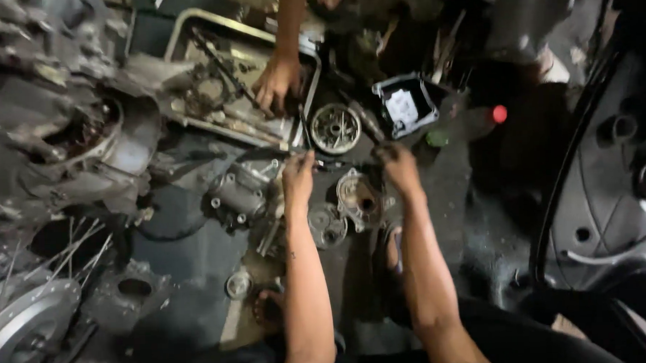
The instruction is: Assembling and repairing components of a motorcycle engine
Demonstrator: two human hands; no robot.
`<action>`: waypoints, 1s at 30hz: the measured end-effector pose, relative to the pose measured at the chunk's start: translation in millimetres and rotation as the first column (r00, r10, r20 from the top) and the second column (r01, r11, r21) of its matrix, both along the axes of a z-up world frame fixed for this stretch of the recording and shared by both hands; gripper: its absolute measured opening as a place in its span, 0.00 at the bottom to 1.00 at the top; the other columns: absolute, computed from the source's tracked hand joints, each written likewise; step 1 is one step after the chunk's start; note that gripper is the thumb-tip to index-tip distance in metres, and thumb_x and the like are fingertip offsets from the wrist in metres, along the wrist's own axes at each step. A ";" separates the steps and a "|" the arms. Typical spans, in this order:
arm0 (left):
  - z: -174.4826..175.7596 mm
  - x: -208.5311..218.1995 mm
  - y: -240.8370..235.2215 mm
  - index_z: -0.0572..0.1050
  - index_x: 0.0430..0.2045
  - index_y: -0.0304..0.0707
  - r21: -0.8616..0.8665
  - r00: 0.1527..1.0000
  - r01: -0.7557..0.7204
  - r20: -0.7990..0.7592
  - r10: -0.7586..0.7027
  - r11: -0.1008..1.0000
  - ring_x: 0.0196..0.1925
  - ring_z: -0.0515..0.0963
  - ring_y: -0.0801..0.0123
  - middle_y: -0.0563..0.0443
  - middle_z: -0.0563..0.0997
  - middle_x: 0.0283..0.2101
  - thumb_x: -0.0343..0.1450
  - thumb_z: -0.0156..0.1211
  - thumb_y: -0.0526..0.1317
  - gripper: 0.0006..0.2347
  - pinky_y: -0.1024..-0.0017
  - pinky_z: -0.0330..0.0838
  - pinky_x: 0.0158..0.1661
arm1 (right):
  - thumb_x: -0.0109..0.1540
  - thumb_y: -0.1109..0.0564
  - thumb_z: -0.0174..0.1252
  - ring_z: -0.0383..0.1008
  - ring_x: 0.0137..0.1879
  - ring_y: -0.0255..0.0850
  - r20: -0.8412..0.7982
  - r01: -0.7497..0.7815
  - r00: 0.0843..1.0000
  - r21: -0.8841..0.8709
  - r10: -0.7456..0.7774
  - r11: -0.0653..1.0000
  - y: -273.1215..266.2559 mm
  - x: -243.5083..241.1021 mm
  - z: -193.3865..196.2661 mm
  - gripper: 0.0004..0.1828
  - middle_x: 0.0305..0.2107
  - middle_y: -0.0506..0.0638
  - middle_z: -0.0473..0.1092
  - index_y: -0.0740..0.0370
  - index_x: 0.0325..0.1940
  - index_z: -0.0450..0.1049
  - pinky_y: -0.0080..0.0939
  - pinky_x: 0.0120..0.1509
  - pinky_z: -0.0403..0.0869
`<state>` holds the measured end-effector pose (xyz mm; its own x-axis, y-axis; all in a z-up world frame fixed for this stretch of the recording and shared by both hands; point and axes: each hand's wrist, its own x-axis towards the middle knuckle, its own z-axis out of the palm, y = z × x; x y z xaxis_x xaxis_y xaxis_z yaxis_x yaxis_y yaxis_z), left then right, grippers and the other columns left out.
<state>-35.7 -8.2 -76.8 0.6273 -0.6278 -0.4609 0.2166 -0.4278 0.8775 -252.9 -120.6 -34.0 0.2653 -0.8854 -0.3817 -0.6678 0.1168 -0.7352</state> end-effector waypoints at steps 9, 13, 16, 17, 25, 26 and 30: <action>-28.9 5.5 6.3 0.79 0.50 0.47 0.144 0.991 0.043 0.121 -0.061 0.989 0.55 0.81 0.58 0.48 0.85 0.47 0.71 0.60 0.58 0.21 0.61 0.71 0.56 | 0.64 0.50 0.61 0.71 0.64 0.62 -0.047 0.160 0.986 0.063 -0.158 0.985 0.1 -19.1 -32.1 0.23 0.53 0.65 0.74 0.60 0.62 0.75 0.63 0.66 0.70; 16.1 -1.0 14.4 0.73 0.59 0.36 0.172 0.976 0.205 0.038 -0.215 0.963 0.62 0.76 0.47 0.34 0.80 0.55 0.71 0.59 0.58 0.29 0.54 0.69 0.60 | 0.66 0.46 0.58 0.72 0.64 0.62 -0.109 -0.091 0.989 0.100 0.102 0.991 11.1 16.1 -20.3 0.23 0.53 0.64 0.75 0.58 0.62 0.75 0.63 0.68 0.69; 33.2 -12.3 20.0 0.71 0.61 0.37 0.200 0.962 0.266 0.003 -0.272 0.943 0.61 0.77 0.47 0.33 0.80 0.54 0.70 0.58 0.59 0.30 0.53 0.70 0.59 | 0.66 0.43 0.57 0.72 0.64 0.58 -0.184 -0.202 0.957 0.129 0.224 0.971 13.8 20.5 -43.6 0.23 0.54 0.60 0.75 0.53 0.63 0.75 0.63 0.69 0.69; 30.8 -15.7 19.9 0.70 0.62 0.38 0.195 0.964 0.265 -0.019 -0.266 0.944 0.60 0.77 0.46 0.33 0.80 0.53 0.70 0.58 0.59 0.30 0.52 0.71 0.57 | 0.66 0.42 0.56 0.73 0.65 0.55 -0.228 -0.242 0.936 0.140 0.269 0.960 12.6 20.9 -57.1 0.24 0.55 0.56 0.75 0.49 0.64 0.74 0.61 0.69 0.69; -13.2 -27.0 11.9 0.69 0.64 0.37 0.225 0.967 0.253 -0.026 -0.254 0.941 0.65 0.73 0.45 0.32 0.77 0.59 0.71 0.58 0.58 0.31 0.53 0.66 0.63 | 0.65 0.41 0.56 0.72 0.64 0.59 -0.194 -0.223 0.948 0.160 0.252 0.962 17.9 18.9 -45.4 0.25 0.55 0.61 0.75 0.50 0.64 0.74 0.63 0.70 0.69; -23.9 -27.7 9.2 0.69 0.64 0.39 0.230 0.966 0.256 -0.025 -0.257 0.939 0.65 0.73 0.46 0.33 0.77 0.60 0.71 0.58 0.59 0.30 0.54 0.65 0.64 | 0.65 0.42 0.56 0.73 0.64 0.59 -0.190 -0.223 0.949 0.154 0.250 0.963 17.1 18.8 -47.4 0.24 0.54 0.61 0.75 0.49 0.63 0.75 0.62 0.69 0.69; -3.1 -34.5 7.6 0.69 0.64 0.43 0.240 0.971 0.238 -0.048 -0.233 0.941 0.65 0.73 0.46 0.35 0.78 0.58 0.70 0.59 0.60 0.31 0.52 0.66 0.63 | 0.65 0.40 0.56 0.73 0.63 0.58 -0.193 -0.212 0.952 0.147 0.238 0.966 16.1 16.8 -55.6 0.23 0.53 0.59 0.76 0.47 0.62 0.75 0.62 0.69 0.70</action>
